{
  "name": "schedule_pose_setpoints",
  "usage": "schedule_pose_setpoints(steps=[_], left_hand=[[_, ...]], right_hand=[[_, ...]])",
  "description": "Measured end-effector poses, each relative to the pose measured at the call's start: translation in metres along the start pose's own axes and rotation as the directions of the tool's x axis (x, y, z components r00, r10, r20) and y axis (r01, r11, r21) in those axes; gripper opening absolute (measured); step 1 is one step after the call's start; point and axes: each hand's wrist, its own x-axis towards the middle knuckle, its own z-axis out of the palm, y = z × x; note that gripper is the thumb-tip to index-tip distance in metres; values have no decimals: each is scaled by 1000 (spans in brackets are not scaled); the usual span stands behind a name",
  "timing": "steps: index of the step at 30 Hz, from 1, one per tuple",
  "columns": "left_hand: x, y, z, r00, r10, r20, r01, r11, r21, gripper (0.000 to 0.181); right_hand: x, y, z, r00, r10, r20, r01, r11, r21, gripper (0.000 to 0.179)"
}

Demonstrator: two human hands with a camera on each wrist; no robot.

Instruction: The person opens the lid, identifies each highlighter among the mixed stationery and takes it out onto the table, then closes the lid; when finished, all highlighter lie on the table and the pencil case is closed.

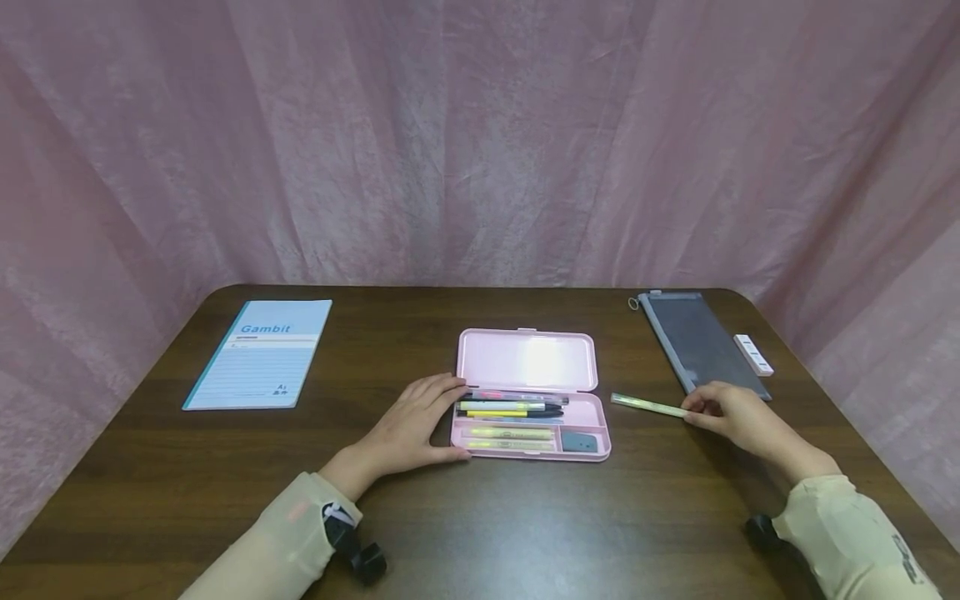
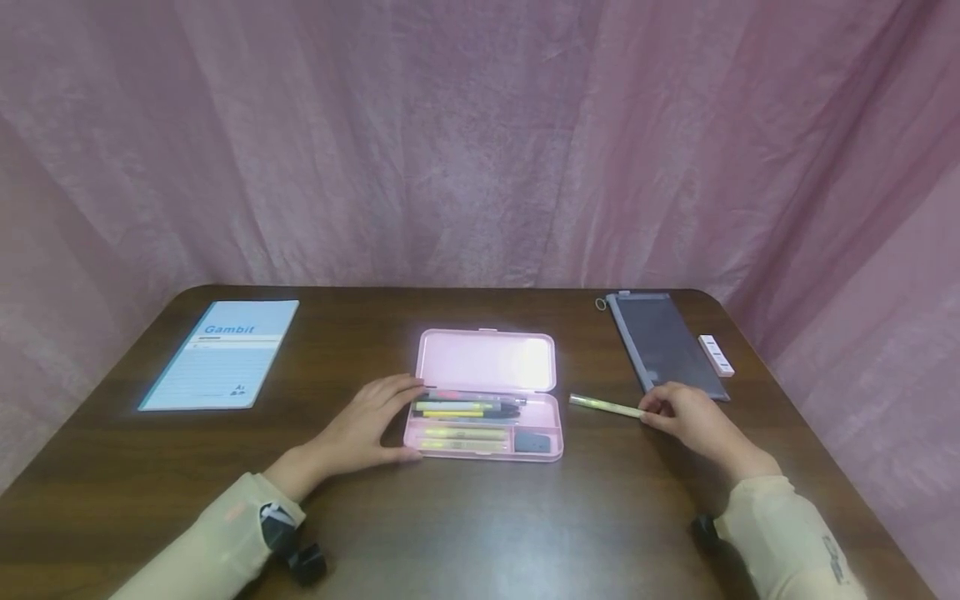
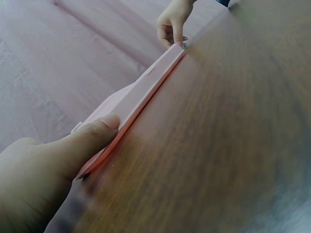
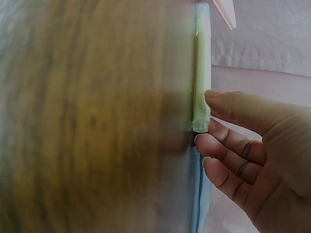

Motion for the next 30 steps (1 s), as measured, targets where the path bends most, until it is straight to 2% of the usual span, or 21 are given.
schedule_pose_setpoints(steps=[11,15,20,30], left_hand=[[1,2,-1,1000,11,0,-11,1000,-7,93],[1,2,0,1000,9,-1,-9,1000,-4,93],[0,1,-1,1000,7,-13,-7,1000,-5,93],[-1,0,-1,1000,6,-11,-6,1000,1,93]], right_hand=[[1,-5,-15,1000,2,9,-2,1000,-6,9],[5,-11,-25,1000,-29,3,29,999,-38,8],[15,-24,-36,998,-54,15,55,996,-68,10],[40,-61,-51,993,-70,92,79,992,-103,12]])
